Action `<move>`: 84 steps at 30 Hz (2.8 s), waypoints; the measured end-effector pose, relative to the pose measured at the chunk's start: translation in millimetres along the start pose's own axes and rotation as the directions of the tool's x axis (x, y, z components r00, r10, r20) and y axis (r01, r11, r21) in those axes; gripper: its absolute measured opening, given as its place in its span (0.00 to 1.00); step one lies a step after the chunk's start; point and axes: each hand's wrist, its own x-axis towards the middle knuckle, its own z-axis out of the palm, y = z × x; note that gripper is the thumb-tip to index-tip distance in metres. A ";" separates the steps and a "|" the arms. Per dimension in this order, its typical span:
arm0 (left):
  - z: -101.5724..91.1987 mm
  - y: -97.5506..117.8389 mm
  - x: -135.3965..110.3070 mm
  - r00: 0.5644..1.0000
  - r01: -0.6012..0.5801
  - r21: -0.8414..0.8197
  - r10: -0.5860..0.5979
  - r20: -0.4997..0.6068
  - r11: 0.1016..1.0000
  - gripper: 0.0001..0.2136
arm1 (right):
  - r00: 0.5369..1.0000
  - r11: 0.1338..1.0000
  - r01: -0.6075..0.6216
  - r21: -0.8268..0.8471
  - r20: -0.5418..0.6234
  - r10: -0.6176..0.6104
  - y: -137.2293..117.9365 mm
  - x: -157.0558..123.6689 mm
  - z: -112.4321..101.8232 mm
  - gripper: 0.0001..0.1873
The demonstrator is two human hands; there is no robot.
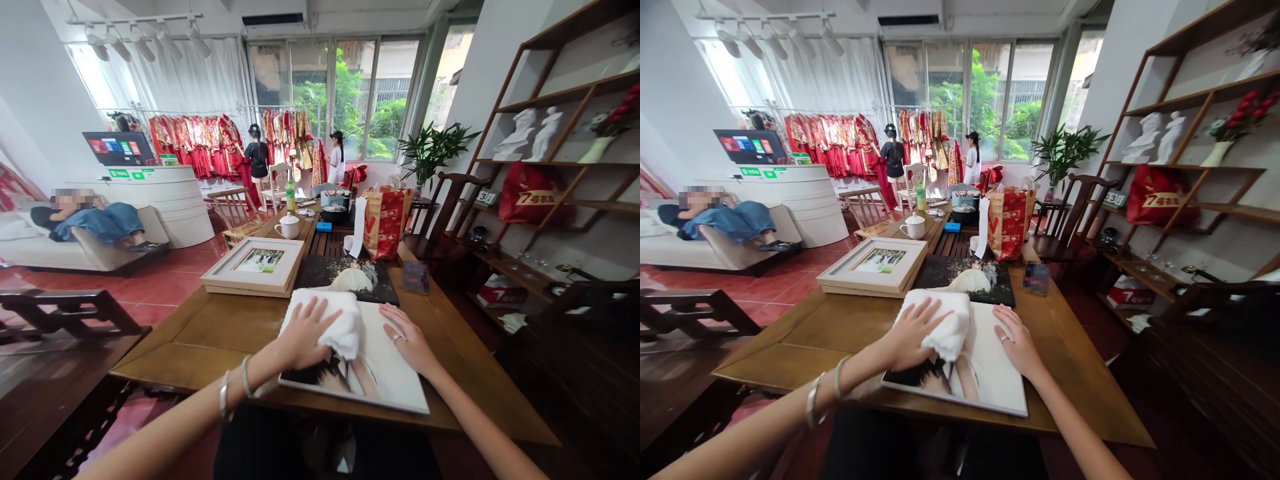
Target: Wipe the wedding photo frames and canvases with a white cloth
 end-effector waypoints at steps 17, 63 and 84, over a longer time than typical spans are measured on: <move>9.2 61.2 -81.6 0.990 0.064 -0.067 -0.055 0.128 0.996 0.46 | 1.000 1.000 -0.003 0.025 -0.016 0.003 0.1 -0.2 2.3 0.18; 27.0 71.5 -32.3 1.000 0.021 -0.109 -0.022 -0.008 0.994 0.42 | 0.999 0.999 0.011 0.045 -0.040 -0.009 -3.2 -0.3 2.0 0.18; 8.6 64.4 39.3 0.994 0.085 -0.031 -0.087 -0.063 0.996 0.35 | 0.998 0.988 -0.025 0.150 -0.047 0.033 3.7 3.6 2.2 0.18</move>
